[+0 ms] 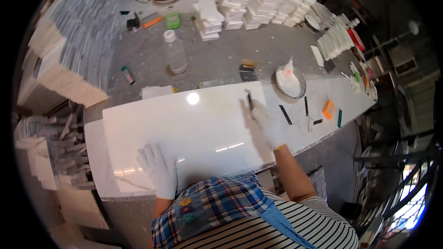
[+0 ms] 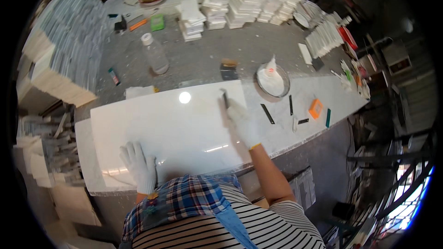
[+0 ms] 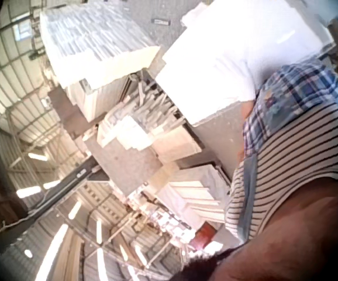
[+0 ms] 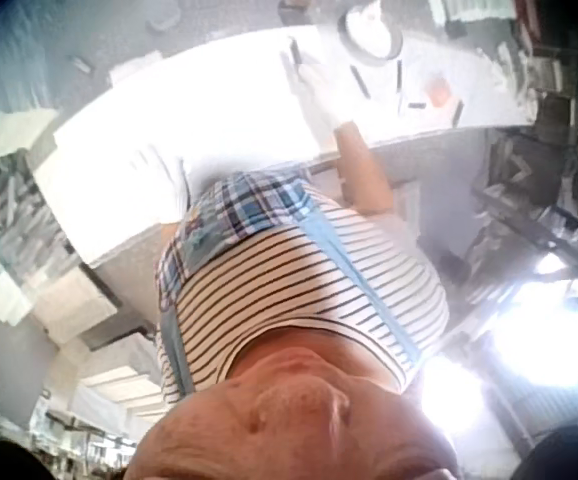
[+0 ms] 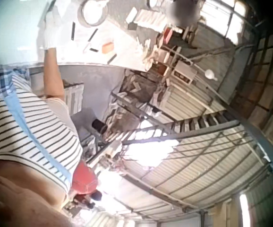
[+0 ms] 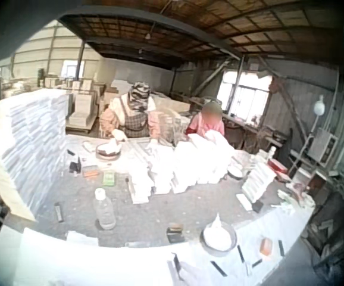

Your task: The person applies a white substance to a large white rectangular panel using a small brush and a scraper. They repeatedly dip the brush into a container and spread the substance across the panel's surface, then use the scraper to smooth it. The person works at a table in a workshop with stacks of similar panels nearby.

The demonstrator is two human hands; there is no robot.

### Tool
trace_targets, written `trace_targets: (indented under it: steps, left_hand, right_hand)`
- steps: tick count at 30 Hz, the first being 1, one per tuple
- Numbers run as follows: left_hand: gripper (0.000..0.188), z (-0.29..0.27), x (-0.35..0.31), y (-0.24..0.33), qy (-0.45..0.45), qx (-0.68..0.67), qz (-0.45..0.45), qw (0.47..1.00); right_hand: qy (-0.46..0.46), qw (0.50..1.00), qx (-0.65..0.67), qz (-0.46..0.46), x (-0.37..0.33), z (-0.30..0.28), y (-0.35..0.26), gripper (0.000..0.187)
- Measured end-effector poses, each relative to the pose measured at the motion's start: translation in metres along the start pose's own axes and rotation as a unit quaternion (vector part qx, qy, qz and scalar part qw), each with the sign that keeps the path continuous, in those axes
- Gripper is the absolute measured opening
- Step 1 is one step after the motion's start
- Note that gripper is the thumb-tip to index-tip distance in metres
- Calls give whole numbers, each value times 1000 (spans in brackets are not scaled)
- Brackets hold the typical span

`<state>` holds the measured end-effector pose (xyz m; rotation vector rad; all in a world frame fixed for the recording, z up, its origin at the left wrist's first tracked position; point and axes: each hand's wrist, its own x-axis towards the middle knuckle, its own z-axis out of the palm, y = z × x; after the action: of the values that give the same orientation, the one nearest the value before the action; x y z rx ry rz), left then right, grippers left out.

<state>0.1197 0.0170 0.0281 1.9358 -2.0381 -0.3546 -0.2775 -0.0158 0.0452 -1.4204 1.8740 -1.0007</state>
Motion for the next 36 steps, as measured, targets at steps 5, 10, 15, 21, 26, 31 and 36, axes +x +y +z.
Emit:
trace_targets:
  steps: [5,10,15,21,26,31,36]
  left_hand:
    - [67,6,-1,6,25,-3,50,998]
    - [70,-2,0,12,-16,28,29,999]
    - [83,27,-10,-8,-16,105,75,992]
    - [84,16,2,2,-39,44,68,996]
    - [81,22,11,0,-28,32,88,995]
    - [75,20,15,6,39,30,136,989]
    - [74,0,19,14,42,21,148,988]
  right_hand:
    - [133,925,276,227,32,-66,31,32]
    - [-13,909,371,189,2,-10,-4,43]
    - [-164,986,20,11,-44,83,-49,54]
    - [-248,967,-58,-22,-58,122,-77,51]
    - [-225,965,-120,-63,-56,138,-79,46]
    - [-247,946,-190,-88,-53,142,-87,47]
    - [-258,938,-196,-124,-51,152,-87,46]
